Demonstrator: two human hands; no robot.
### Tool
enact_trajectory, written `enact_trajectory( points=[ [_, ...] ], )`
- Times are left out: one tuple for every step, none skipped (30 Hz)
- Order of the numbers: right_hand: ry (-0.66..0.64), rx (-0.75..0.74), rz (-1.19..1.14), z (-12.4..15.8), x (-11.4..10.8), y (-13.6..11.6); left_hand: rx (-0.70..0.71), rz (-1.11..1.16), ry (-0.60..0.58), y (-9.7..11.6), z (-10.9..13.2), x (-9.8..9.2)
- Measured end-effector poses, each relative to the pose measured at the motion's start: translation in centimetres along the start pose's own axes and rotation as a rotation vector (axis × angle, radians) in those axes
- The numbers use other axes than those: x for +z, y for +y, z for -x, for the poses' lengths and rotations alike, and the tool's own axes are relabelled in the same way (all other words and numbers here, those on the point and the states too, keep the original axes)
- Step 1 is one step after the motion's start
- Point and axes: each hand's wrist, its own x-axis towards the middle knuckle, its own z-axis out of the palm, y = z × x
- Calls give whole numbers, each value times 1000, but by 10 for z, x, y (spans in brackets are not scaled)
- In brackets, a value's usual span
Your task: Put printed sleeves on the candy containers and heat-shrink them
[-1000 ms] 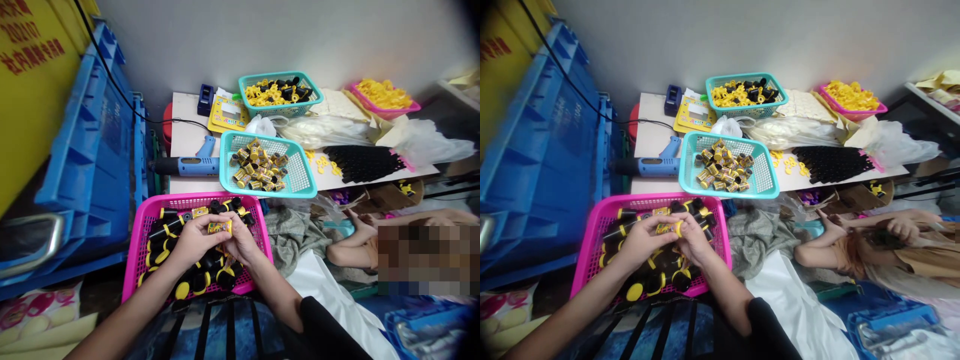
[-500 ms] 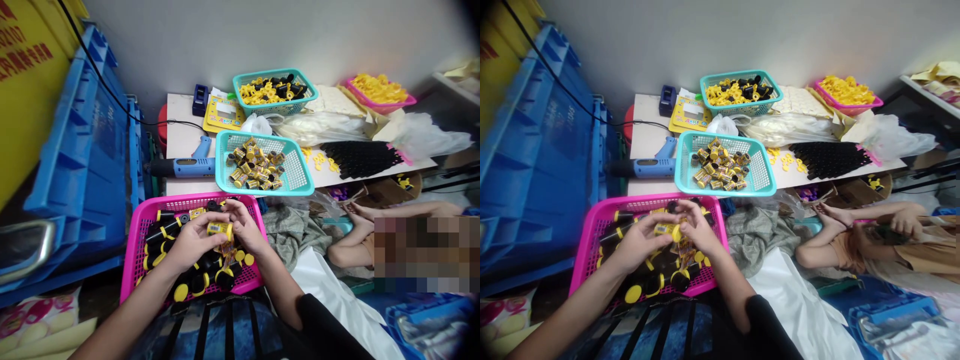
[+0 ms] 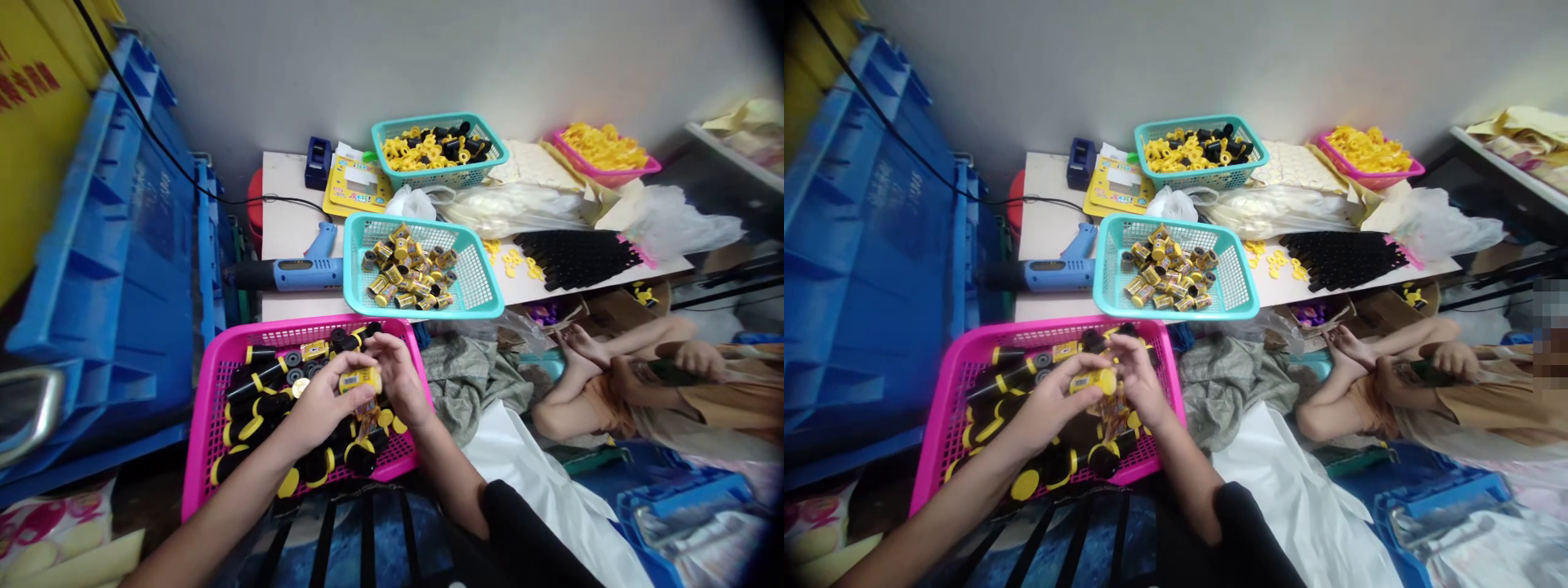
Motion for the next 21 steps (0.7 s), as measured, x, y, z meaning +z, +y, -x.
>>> enact_trajectory(
  points=[
    [-45, -83, 137, -1, -3, -6, 6, 22, 1, -2, 1, -1],
    [-98, -164, 284, -4, -6, -14, 7, 57, -7, -4, 1, -2],
    [-155, -235, 421, -9, -10, -24, 7, 98, -24, -5, 0, -2],
    [-208, -299, 532, -15, -14, -35, 8, 143, -48, -5, -2, -1],
    [-240, -357, 616, -24, -18, -46, 18, 185, -70, -4, -6, -1],
    [-236, -406, 688, -33, -24, -56, 42, 219, -83, -1, -11, -1],
    [-188, -441, 763, -43, -31, -64, 78, 242, -78, 3, -16, -1],
    [-95, -455, 853, -52, -39, -71, 118, 256, -58, 8, -22, -2],
    [36, -447, 957, -60, -47, -75, 154, 257, -25, 12, -28, -4],
    [177, -415, 1063, -65, -54, -76, 177, 241, 15, 16, -33, -9],
    [282, -358, 1159, -67, -61, -73, 185, 207, 59, 19, -36, -14],
    [315, -277, 1243, -66, -65, -68, 180, 146, 104, 20, -38, -21],
    [278, -183, 1317, -62, -67, -61, 166, 53, 146, 20, -38, -29],
    [193, -86, 1385, -56, -67, -52, 147, -74, 189, 19, -38, -36],
    [88, 1, 1450, -47, -65, -43, 128, -227, 229, 16, -36, -43],
    [-8, 69, 1514, -38, -61, -34, 112, -402, 247, 13, -34, -49],
    [-75, 117, 1580, -29, -56, -25, 99, -574, 238, 9, -31, -52],
    [-101, 148, 1640, -20, -51, -18, 90, -720, 205, 5, -29, -54],
    [-98, 173, 1685, -13, -45, -12, 84, -827, 153, 1, -27, -53],
    [-81, 200, 1710, -7, -40, -7, 82, -899, 101, -2, -25, -51],
    [-71, 232, 1713, -3, -36, -3, 83, -945, 63, -5, -23, -47]
  ],
)
